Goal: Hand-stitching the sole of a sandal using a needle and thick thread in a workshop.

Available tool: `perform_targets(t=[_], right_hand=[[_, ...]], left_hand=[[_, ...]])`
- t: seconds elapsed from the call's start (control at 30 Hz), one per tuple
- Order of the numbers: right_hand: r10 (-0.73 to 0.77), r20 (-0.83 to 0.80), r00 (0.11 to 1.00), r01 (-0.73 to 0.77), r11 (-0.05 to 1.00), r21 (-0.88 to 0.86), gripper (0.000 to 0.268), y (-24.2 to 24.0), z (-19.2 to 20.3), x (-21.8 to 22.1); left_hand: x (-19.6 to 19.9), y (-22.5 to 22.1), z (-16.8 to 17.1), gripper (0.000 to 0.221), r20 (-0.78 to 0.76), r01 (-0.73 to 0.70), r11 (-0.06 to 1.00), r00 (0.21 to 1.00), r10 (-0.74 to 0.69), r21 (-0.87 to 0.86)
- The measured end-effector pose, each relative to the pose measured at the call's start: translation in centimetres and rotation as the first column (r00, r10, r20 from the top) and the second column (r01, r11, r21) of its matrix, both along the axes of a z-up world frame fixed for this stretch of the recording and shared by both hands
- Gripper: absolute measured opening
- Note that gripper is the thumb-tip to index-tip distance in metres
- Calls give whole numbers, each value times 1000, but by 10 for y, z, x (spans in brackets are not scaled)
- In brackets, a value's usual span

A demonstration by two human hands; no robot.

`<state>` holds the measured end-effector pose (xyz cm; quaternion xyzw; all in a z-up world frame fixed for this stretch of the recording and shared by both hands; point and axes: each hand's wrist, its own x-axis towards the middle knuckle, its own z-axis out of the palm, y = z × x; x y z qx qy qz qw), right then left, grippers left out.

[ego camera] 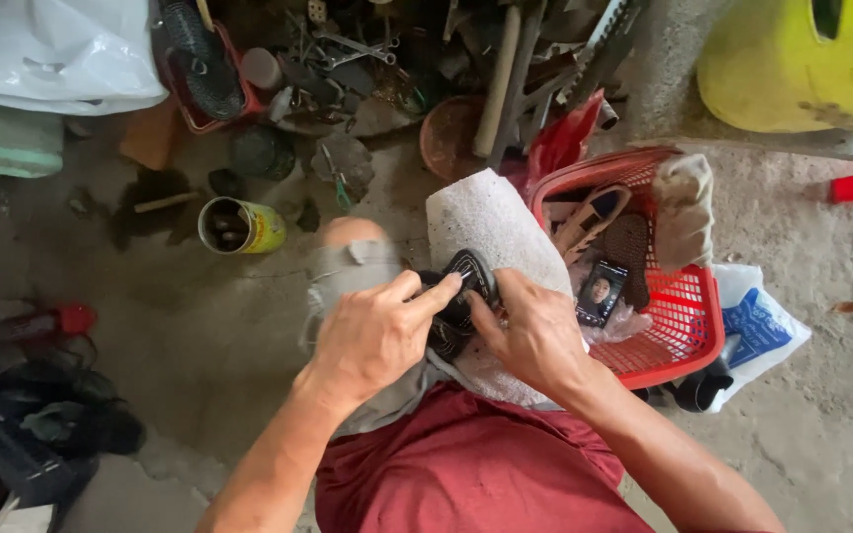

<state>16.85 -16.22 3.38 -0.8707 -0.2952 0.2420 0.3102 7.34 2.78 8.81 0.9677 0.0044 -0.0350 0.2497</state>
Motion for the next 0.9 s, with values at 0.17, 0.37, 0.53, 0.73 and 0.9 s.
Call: perform_targets(t=[0.17,0.37,0.53,0.73,0.9], right_hand=[[29,-11,1000,-28,1000,1,26,1,-2,1],[100,48,994,-102,994,43,24,-2,-12,4],[124,84,989,-129,990,49,24,3,0,6],[215,233,948,-220,975,-5,29,-3,-9,4],[182,31,983,-184,967,176,32,13,36,3]], left_hand=[[0,-3,-20,51,12,43,990,999,-45,131],[8,1,-15,44,22,44,996,999,-46,79],[-1,-1,-43,55,153,47,931,982,-109,361],[2,-6,-36,47,148,-1,997,989,-11,83],[-22,14,-24,35,136,-90,995,987,85,34]])
